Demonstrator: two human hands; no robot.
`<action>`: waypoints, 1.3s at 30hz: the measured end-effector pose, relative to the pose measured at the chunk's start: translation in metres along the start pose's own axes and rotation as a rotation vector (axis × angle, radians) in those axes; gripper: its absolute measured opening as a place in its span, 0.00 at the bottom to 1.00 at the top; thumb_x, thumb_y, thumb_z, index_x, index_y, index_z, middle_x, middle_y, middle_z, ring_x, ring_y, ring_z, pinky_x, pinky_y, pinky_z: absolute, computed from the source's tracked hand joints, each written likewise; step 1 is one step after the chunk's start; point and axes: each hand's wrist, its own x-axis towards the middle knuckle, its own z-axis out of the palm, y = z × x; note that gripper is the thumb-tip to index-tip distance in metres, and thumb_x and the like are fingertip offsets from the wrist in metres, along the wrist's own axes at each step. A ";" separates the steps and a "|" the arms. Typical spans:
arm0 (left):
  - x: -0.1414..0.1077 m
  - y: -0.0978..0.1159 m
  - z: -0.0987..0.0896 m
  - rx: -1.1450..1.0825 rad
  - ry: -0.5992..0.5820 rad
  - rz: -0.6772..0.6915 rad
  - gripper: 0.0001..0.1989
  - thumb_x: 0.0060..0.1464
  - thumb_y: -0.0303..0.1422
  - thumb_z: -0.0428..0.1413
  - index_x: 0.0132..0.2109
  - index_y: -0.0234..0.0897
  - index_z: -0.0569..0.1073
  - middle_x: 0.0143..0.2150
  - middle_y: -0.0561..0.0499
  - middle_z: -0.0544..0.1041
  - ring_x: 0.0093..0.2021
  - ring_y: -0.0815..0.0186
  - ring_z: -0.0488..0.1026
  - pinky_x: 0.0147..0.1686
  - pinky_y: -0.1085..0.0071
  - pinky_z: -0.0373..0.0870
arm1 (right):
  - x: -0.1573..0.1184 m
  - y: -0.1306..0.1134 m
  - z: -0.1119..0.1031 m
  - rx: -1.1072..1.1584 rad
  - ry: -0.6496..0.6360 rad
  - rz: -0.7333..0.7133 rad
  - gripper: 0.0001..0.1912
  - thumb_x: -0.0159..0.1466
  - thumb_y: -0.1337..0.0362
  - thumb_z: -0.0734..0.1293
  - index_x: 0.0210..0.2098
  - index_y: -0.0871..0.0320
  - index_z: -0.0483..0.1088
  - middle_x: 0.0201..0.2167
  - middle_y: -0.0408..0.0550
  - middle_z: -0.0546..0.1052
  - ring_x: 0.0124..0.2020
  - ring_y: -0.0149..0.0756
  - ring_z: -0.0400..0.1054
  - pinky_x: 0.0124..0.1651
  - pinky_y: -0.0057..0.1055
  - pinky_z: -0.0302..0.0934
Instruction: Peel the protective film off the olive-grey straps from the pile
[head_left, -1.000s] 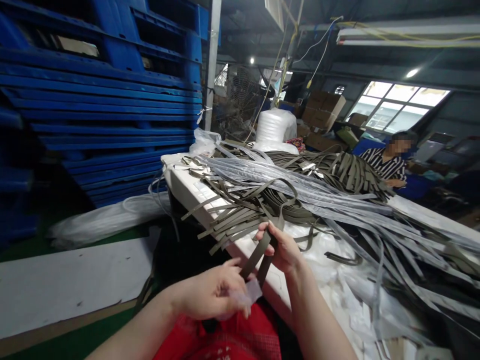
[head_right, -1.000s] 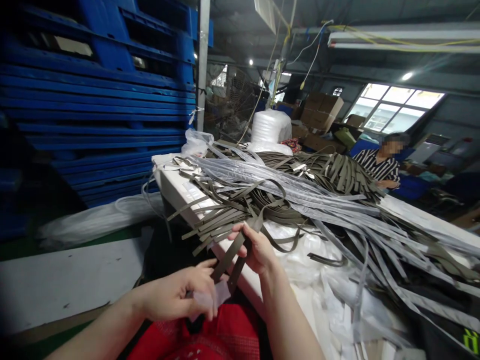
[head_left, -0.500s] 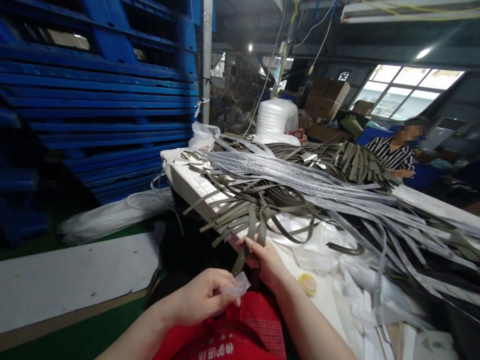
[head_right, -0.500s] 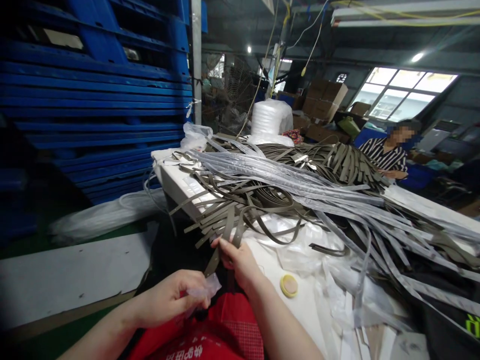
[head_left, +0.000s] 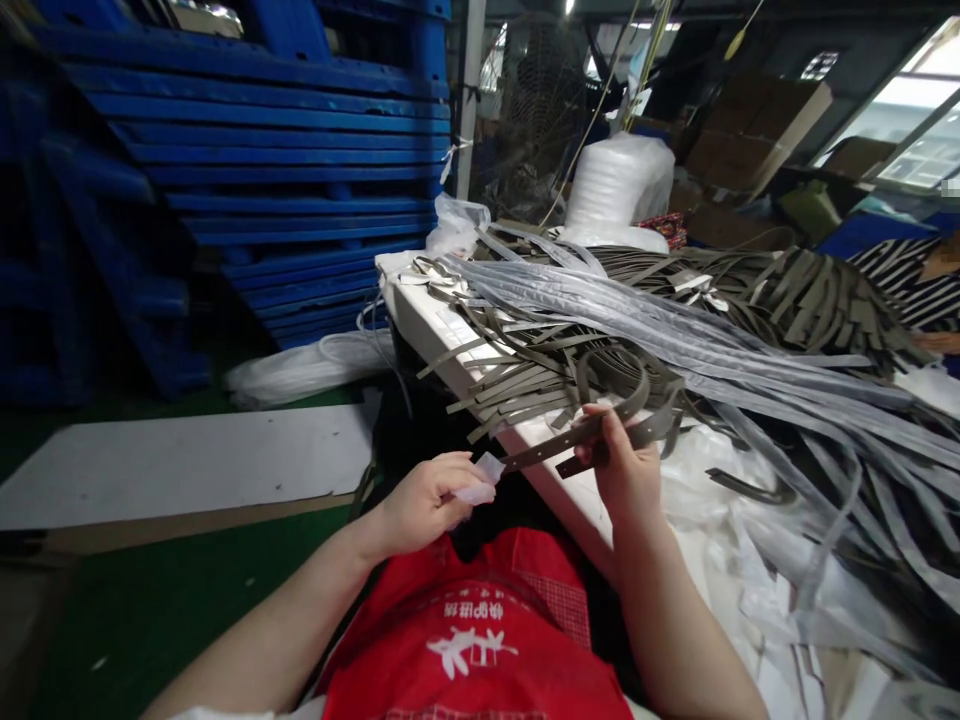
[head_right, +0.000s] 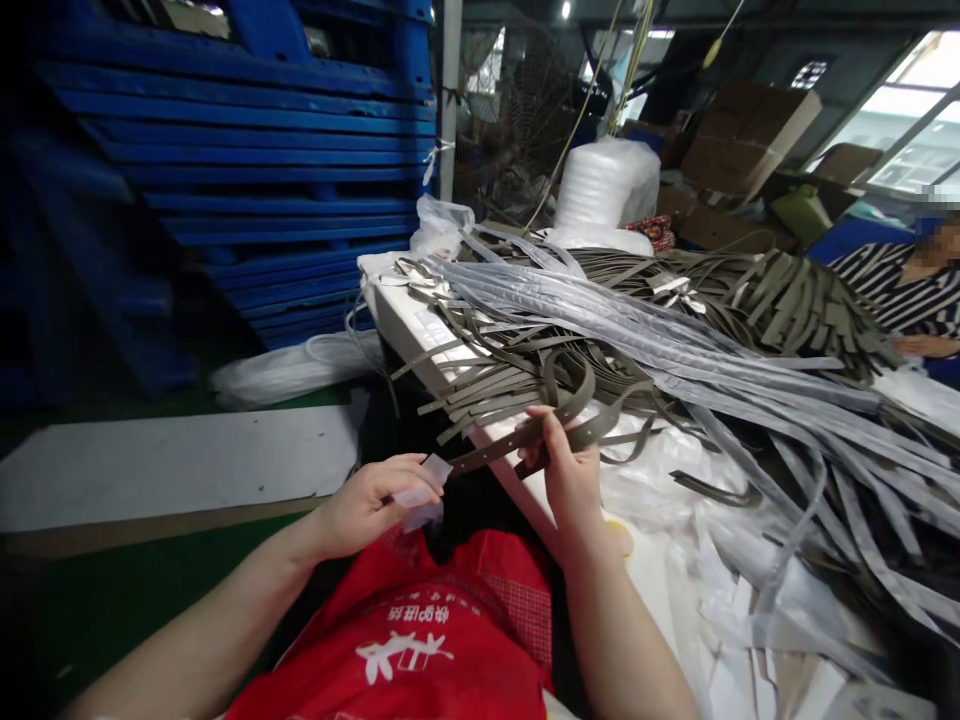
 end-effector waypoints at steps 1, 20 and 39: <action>-0.002 -0.001 0.000 0.016 -0.002 -0.001 0.16 0.67 0.37 0.48 0.41 0.37 0.80 0.42 0.47 0.82 0.45 0.63 0.77 0.61 0.62 0.61 | 0.002 -0.004 0.000 0.016 0.015 -0.039 0.14 0.63 0.52 0.68 0.38 0.57 0.75 0.25 0.42 0.74 0.19 0.27 0.64 0.22 0.25 0.58; -0.005 0.005 0.004 0.081 -0.061 -0.033 0.14 0.67 0.35 0.48 0.43 0.41 0.79 0.48 0.50 0.82 0.49 0.65 0.77 0.63 0.61 0.56 | -0.001 -0.014 0.001 0.130 0.055 -0.072 0.14 0.63 0.53 0.70 0.37 0.58 0.74 0.26 0.45 0.78 0.18 0.25 0.65 0.21 0.23 0.58; 0.004 0.009 0.020 -0.211 -0.111 -0.189 0.21 0.67 0.42 0.47 0.38 0.31 0.78 0.38 0.44 0.79 0.34 0.66 0.78 0.36 0.74 0.74 | 0.004 -0.007 -0.007 0.066 -0.011 0.036 0.15 0.61 0.52 0.71 0.36 0.59 0.75 0.25 0.45 0.77 0.17 0.26 0.64 0.19 0.23 0.58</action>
